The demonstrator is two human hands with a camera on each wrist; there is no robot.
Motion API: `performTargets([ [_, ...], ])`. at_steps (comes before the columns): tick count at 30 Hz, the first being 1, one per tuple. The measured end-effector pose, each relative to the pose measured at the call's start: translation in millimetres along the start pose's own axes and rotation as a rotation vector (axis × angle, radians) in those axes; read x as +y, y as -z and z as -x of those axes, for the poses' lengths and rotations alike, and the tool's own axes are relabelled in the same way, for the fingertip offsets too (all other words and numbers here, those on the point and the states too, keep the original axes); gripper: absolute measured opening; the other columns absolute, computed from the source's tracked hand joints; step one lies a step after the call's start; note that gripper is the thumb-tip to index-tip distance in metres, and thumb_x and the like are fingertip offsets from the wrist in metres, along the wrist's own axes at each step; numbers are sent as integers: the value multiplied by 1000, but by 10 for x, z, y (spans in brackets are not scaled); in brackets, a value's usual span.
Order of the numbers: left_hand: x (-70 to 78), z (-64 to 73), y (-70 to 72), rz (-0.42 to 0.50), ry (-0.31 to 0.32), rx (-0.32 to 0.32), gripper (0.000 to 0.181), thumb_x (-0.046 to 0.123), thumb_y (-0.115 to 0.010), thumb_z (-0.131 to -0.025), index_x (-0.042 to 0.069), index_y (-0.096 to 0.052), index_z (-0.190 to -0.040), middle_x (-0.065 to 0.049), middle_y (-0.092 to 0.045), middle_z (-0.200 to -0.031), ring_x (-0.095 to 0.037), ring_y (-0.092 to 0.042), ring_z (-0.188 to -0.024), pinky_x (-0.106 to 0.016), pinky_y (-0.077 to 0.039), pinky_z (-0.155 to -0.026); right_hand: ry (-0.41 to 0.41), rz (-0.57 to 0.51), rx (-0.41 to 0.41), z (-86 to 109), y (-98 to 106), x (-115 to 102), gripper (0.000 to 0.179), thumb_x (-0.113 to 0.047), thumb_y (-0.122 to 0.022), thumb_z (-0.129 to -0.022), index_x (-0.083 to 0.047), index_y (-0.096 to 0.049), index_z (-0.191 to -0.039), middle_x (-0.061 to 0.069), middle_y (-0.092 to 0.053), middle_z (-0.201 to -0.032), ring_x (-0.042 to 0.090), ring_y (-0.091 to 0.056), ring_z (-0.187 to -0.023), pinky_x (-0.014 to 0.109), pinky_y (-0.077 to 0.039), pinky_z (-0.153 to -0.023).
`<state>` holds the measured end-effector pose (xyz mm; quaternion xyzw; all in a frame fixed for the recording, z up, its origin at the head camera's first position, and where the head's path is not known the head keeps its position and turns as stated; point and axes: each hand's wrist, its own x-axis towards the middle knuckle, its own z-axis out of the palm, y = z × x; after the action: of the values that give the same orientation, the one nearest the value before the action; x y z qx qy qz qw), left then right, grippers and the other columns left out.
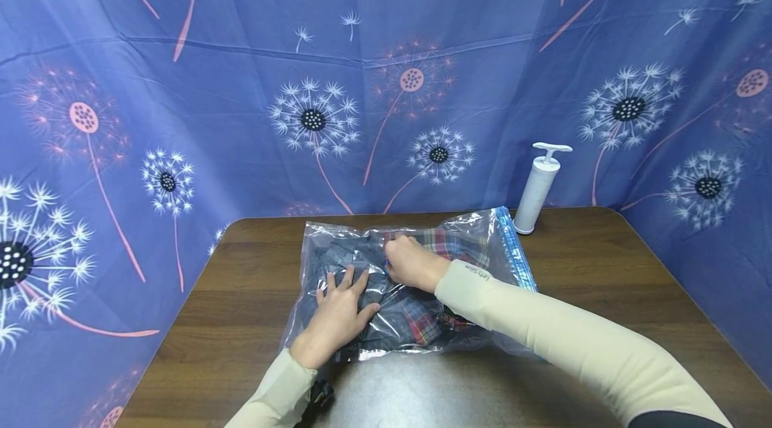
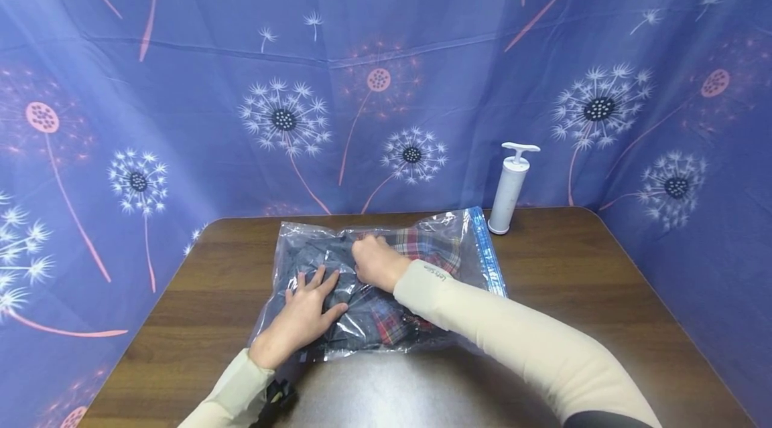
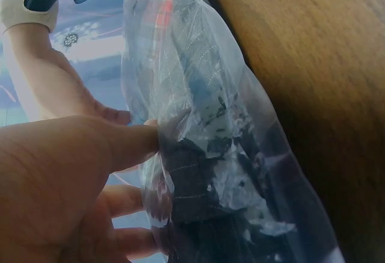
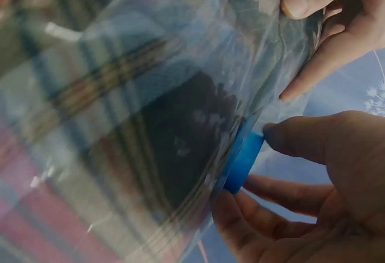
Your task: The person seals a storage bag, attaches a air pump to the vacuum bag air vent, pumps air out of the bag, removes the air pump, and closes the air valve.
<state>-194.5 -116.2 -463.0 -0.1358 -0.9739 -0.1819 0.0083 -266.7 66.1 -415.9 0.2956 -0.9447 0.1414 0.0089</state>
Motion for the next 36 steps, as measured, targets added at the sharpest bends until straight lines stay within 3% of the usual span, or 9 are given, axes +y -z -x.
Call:
performTargets([
  [5,10,-12,17,2,3,-11,67,42,-72,-95,10,-53,-151,-27,-41,-159,-69,-30,-140,-87,-33,-100,52,23,-26,-33,-2,10,6,1,-76,-85,2,-70,-82,15,-68,-80,29,-69,-73,40,-61,-66],
  [11,6,-9,19,0,14,-19,67,42,-72,-95,10,-53,-151,-27,-41,-159,-69,-30,-140,-86,-32,-100,117,37,-87,-64,24,20,8,8,-72,-83,3,-74,-89,13,-71,-80,21,-66,-71,33,-57,-62],
  [18,-6,-3,7,11,16,-27,68,44,-70,-96,12,-51,-153,-27,-39,-160,-70,-27,-140,-86,-31,-102,120,40,-151,-83,74,-1,10,10,-72,-82,3,-73,-88,10,-67,-76,16,-55,-66,30,-51,-58],
  [25,-22,1,-1,8,9,-5,67,43,-71,-96,11,-52,-151,-27,-41,-159,-70,-29,-139,-87,-32,-100,132,41,-133,-69,131,10,9,10,-71,-81,2,-72,-87,8,-67,-77,15,-55,-65,29,-54,-61],
  [31,-7,6,-14,-3,4,1,66,42,-71,-96,10,-53,-151,-28,-42,-158,-70,-30,-139,-86,-33,-100,106,-13,-92,111,285,94,5,4,-72,-84,0,-71,-83,8,-65,-80,15,-52,-70,27,-52,-64],
  [33,0,10,-18,-6,9,-2,66,42,-71,-96,11,-53,-151,-28,-41,-158,-70,-30,-139,-86,-33,-100,100,-21,-76,224,345,169,3,2,-73,-85,1,-72,-87,9,-64,-82,15,-50,-72,26,-50,-63],
  [36,9,16,-17,-5,18,-4,67,43,-71,-96,11,-53,-151,-27,-41,-159,-69,-29,-140,-86,-32,-101,93,-48,-34,439,430,327,14,1,-75,-85,4,-74,-99,14,-69,-96,16,-56,-79,25,-53,-66],
])
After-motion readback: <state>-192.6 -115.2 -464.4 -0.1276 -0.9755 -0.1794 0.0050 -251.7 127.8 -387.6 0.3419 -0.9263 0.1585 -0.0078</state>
